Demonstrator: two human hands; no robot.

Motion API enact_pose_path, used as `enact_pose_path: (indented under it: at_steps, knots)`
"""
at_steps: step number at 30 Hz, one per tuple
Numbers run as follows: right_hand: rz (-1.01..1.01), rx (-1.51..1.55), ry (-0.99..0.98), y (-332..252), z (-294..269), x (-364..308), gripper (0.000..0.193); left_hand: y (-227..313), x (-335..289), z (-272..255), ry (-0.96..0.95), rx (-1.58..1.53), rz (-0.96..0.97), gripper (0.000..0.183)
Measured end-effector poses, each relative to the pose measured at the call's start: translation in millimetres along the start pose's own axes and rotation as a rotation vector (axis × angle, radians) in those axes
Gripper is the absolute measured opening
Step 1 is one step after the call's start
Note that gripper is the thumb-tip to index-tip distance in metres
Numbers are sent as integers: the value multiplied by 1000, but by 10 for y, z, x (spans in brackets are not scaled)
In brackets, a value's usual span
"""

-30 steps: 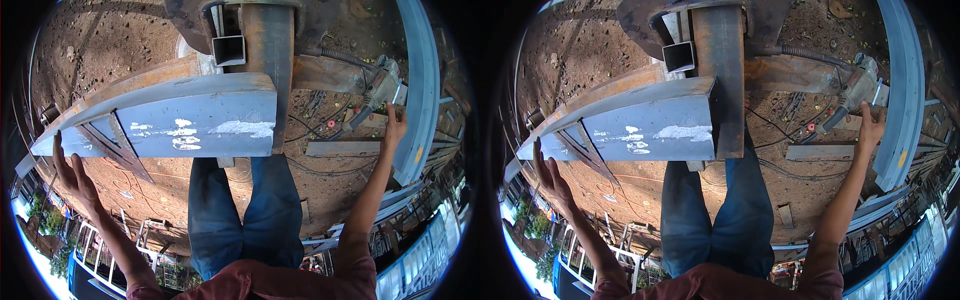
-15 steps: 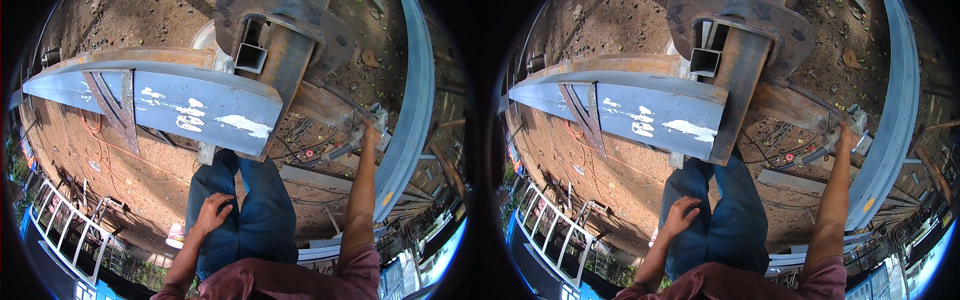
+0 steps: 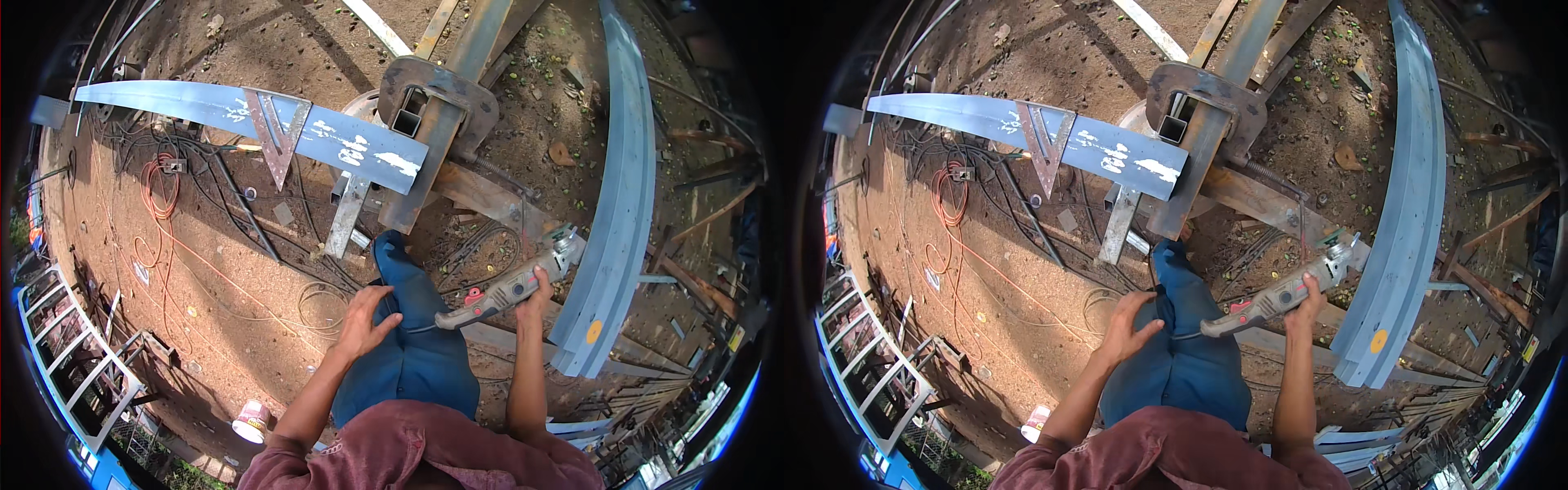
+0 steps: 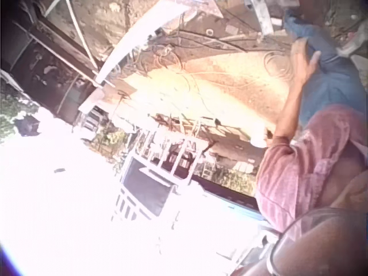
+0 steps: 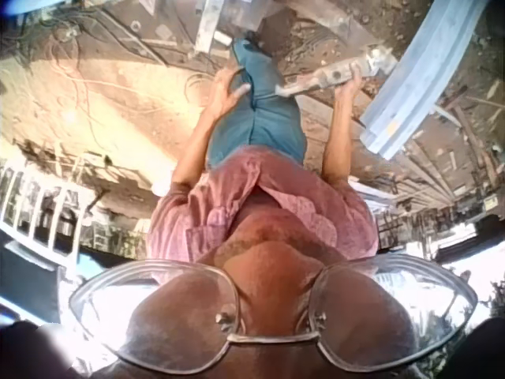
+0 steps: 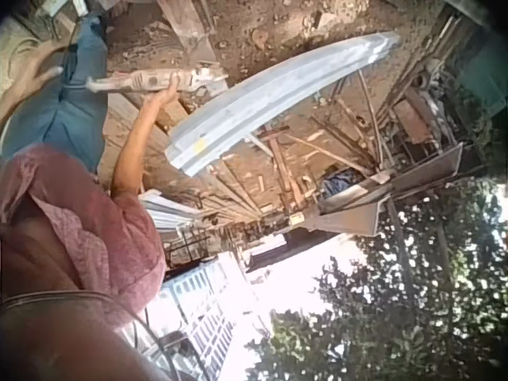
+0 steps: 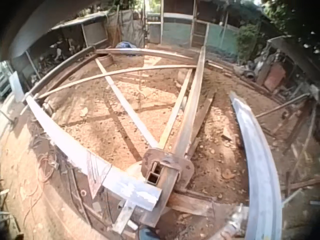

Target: Marking metal beams and cutting them with an angle grinder while secured by a clamp.

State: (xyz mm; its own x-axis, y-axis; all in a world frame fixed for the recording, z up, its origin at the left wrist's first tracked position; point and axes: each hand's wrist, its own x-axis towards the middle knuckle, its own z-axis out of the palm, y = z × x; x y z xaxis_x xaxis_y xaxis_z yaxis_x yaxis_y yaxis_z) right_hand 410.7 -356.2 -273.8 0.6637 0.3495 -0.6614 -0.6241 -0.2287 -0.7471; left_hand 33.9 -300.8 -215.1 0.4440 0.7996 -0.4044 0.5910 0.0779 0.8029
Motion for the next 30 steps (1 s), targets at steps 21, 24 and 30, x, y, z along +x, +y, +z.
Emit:
enact_pose_path:
  at_steps: [21, 24, 30]
  knots:
    - [692, -529, -714, 235, 1507, -147, 57, 1595, -353, 450, 81, 218, -526, 54]
    - [682, -561, -736, 161, 1723, -125, 66, 1684, -232, 399, 90, 240, -617, 56]
    - [777, -631, -835, -36, 1944, -34, 67, 1801, -51, 261, 115, 247, -667, 51]
